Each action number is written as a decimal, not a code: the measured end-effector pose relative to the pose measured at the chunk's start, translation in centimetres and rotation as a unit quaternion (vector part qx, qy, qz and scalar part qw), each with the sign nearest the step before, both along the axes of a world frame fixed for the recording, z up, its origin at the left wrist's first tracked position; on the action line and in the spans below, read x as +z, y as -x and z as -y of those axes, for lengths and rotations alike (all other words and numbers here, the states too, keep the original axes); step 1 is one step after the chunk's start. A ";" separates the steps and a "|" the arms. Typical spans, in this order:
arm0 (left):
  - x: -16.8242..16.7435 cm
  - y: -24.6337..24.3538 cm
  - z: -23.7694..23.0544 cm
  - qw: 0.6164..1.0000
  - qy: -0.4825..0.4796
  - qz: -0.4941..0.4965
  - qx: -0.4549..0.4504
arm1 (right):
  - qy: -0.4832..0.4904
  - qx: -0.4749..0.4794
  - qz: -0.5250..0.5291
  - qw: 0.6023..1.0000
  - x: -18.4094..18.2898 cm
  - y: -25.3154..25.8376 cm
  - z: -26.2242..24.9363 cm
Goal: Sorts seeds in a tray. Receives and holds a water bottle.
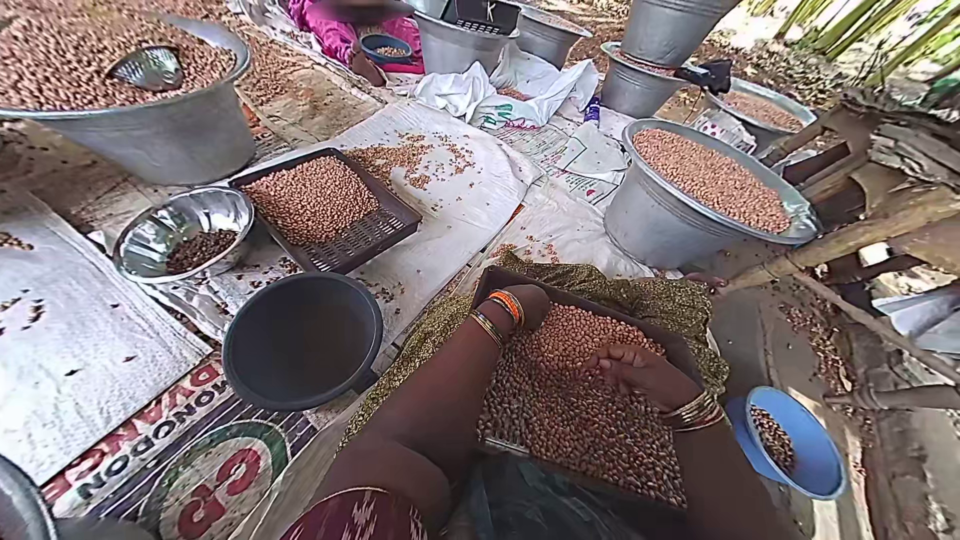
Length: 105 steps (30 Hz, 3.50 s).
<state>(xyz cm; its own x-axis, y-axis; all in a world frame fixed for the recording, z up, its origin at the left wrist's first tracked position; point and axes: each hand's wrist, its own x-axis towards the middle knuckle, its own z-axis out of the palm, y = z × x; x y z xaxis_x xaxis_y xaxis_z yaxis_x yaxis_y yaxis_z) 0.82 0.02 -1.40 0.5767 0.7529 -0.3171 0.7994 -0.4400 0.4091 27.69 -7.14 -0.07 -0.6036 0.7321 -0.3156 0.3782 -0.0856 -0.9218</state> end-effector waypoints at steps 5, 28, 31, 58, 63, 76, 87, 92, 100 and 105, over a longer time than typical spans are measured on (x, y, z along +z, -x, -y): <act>0.3 -1.5 0.5 0.963 0.064 0.259 -0.026 | 0.064 -0.183 -0.057 0.979 -1.3 1.0 0.3; 0.5 -0.7 0.0 0.993 0.091 -0.001 -0.080 | -0.104 0.151 0.465 0.866 0.0 10.4 3.8; -0.1 -0.3 -0.7 0.997 0.057 0.043 -0.038 | -0.114 0.287 0.372 0.876 -0.3 10.6 4.7; 1.0 -1.2 -0.1 0.998 0.049 -0.001 -0.035 | -0.230 -0.068 0.225 0.944 -3.5 5.3 -3.7; 0.4 -1.3 0.0 0.998 0.048 -0.033 -0.028 | 0.005 -0.081 0.025 0.996 -3.0 3.5 -2.1; 0.3 -1.7 0.1 0.997 0.034 -0.056 -0.032 | -0.104 0.052 0.208 0.971 -2.9 5.0 -1.3; 0.1 -1.0 -0.5 0.999 -0.003 0.005 0.051 | -0.198 0.166 0.123 0.958 -3.2 9.9 0.9; -1.4 -0.8 -1.1 0.997 -0.043 0.043 0.053 | -0.187 0.084 0.415 0.886 -2.6 10.4 0.5; -0.2 -0.9 -0.8 0.997 -0.017 0.038 0.067 | -0.168 0.162 0.218 0.947 -2.7 9.0 1.3; 0.5 -1.3 -0.6 0.997 0.019 0.016 0.072 | -0.018 0.381 0.261 0.887 -1.6 9.1 0.9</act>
<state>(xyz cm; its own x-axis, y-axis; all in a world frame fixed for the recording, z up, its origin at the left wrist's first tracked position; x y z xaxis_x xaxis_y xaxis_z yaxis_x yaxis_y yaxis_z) 2.11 0.64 -0.89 0.4736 0.8163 -0.3306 0.8397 -0.3052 0.4492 18.61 -8.00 -1.63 -0.7060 0.1906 -0.6821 0.6896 0.4044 -0.6007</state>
